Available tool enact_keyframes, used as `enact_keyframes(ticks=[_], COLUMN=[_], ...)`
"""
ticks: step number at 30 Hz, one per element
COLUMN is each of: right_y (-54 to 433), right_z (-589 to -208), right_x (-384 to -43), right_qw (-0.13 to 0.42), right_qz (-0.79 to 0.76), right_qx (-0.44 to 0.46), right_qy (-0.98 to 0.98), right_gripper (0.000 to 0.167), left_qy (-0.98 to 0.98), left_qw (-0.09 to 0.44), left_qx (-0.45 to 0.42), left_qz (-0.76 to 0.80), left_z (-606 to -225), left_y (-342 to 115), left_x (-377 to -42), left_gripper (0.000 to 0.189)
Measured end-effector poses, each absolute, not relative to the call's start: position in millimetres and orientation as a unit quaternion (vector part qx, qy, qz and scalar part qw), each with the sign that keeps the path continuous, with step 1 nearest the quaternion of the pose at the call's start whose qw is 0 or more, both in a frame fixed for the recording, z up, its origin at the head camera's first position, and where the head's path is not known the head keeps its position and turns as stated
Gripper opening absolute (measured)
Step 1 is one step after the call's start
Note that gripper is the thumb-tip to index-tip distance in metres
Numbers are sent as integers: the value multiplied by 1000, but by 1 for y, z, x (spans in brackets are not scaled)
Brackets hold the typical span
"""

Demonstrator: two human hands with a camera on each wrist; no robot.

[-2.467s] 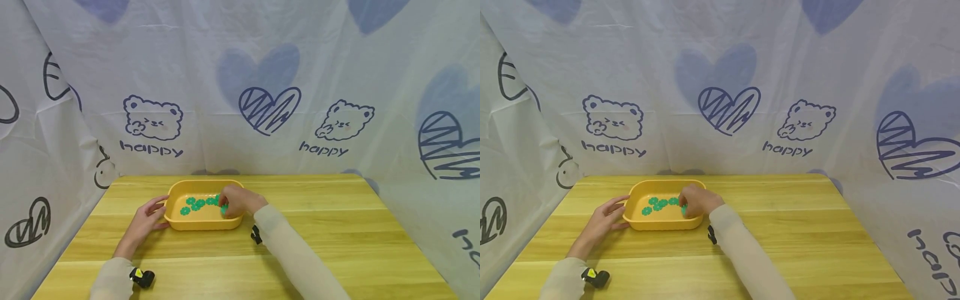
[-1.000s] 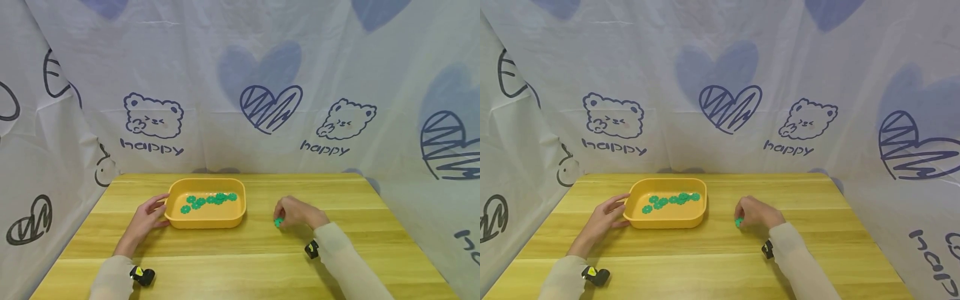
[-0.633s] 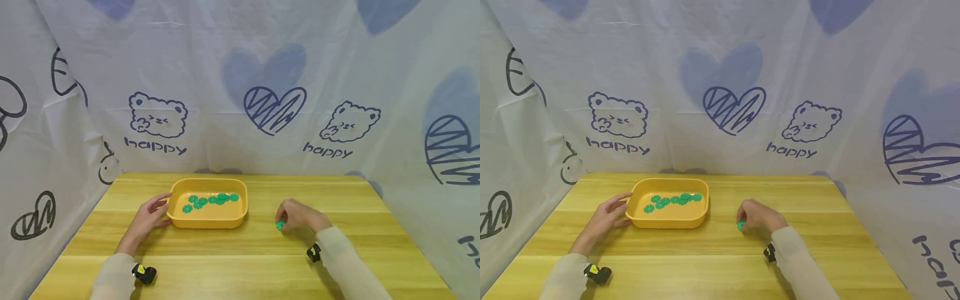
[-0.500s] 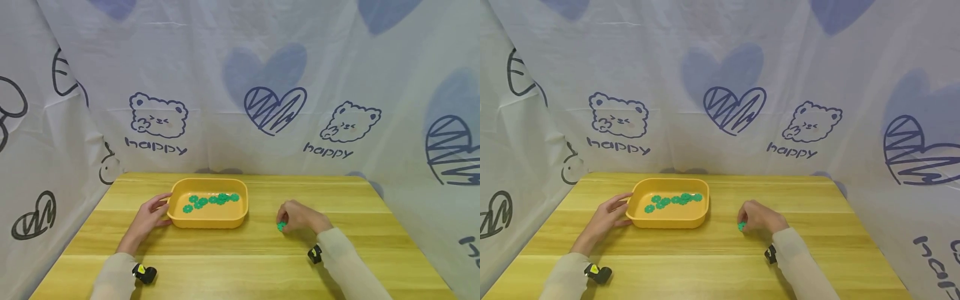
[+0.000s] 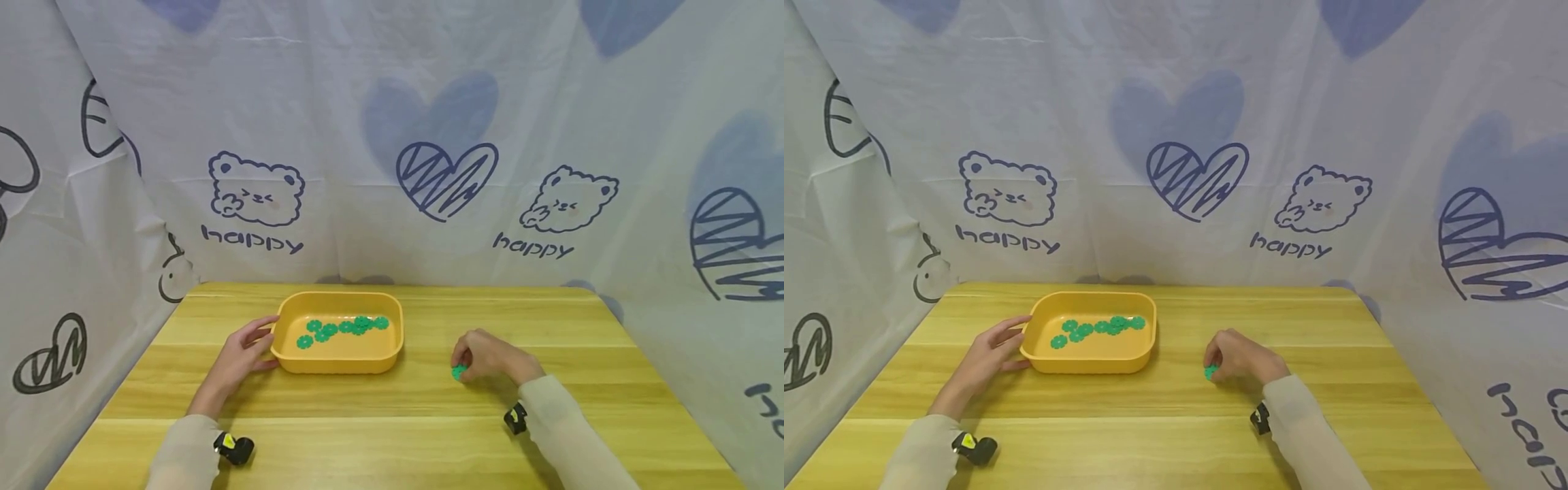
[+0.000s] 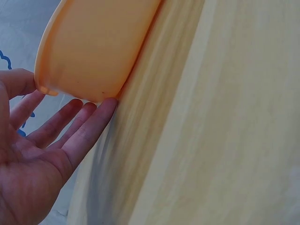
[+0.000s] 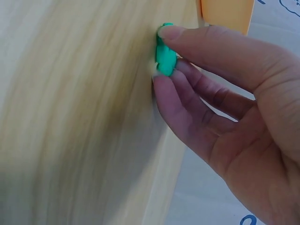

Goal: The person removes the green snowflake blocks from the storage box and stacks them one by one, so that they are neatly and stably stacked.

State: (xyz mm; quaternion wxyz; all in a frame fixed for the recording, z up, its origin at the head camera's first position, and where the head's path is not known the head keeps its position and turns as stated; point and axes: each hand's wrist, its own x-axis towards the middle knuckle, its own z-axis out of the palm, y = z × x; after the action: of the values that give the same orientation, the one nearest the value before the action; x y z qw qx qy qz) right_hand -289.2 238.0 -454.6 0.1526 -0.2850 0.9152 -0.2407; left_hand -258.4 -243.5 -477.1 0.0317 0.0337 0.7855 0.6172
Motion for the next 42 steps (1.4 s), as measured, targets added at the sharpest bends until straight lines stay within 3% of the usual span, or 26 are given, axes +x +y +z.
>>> enact_keyframes(ticks=[12, 18, 31, 42], right_y=[245, 237, 170, 110], right_z=[-461, -450, -415, -417], right_x=[-290, -294, -315, -334], right_qw=[145, 116, 68, 80], right_qz=[-266, -286, -300, -369], right_qx=[-287, -304, -317, -328], right_qy=[909, 901, 897, 866], right_gripper=[16, 17, 20, 30], left_qy=[783, 784, 788, 781], left_qw=[37, 39, 42, 40], left_qx=[29, 27, 23, 33], left_qz=[620, 619, 614, 623], left_z=[-477, -476, -478, -479], left_y=[-244, -243, -244, -245], left_x=[-259, -259, -259, -259], left_gripper=[50, 50, 51, 51])
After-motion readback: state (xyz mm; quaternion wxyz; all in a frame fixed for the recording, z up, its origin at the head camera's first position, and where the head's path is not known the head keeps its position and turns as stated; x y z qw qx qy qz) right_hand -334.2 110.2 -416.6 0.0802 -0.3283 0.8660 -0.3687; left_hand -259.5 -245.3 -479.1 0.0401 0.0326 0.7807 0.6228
